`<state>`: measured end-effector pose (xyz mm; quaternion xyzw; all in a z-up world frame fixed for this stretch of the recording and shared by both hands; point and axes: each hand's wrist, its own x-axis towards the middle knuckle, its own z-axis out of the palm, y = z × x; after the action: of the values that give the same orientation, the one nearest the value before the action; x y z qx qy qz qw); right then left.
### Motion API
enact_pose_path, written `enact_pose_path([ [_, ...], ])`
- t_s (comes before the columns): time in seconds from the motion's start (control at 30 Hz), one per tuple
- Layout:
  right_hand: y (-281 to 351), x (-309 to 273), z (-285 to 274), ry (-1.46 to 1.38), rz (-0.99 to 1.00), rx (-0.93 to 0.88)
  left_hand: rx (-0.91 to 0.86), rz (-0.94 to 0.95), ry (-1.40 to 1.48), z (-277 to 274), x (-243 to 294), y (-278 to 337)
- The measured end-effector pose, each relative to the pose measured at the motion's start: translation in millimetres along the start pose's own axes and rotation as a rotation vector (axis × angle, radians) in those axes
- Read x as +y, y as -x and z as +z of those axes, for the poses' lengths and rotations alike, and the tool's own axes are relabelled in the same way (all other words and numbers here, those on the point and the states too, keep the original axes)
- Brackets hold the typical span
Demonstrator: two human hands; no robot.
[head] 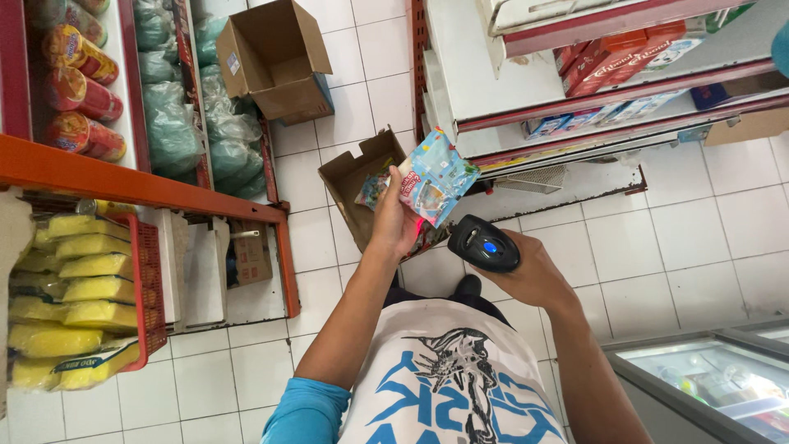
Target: The person restocks snack packets onto a shelf from a cardboard box, then cleans the glass door of a beverage refrigerator using a spray bottle and a cloth. The person handles snack packets, a barcode scanner, a spray bottle, and a cloth.
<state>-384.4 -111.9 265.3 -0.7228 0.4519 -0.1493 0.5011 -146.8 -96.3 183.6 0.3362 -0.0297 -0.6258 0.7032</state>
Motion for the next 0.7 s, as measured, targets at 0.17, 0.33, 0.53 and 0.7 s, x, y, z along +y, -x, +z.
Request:
enact_pose_path([
  [0.17, 1, 0, 0, 0.024, -0.001, 0.001, 0.002, 0.016, -0.007, -8, 0, -3],
  [0.33, -1, -4, 0, 0.037, 0.020, -0.010, 0.006, 0.015, 0.025, -14, 1, -6],
  [0.53, -5, 0, 4, 0.065, -0.034, -0.016, 0.008, 0.026, 0.061, -20, 5, -7],
  [0.7, -13, 10, 19, -0.061, -0.140, 0.065, 0.026, 0.028, 0.029, -28, 2, -8],
])
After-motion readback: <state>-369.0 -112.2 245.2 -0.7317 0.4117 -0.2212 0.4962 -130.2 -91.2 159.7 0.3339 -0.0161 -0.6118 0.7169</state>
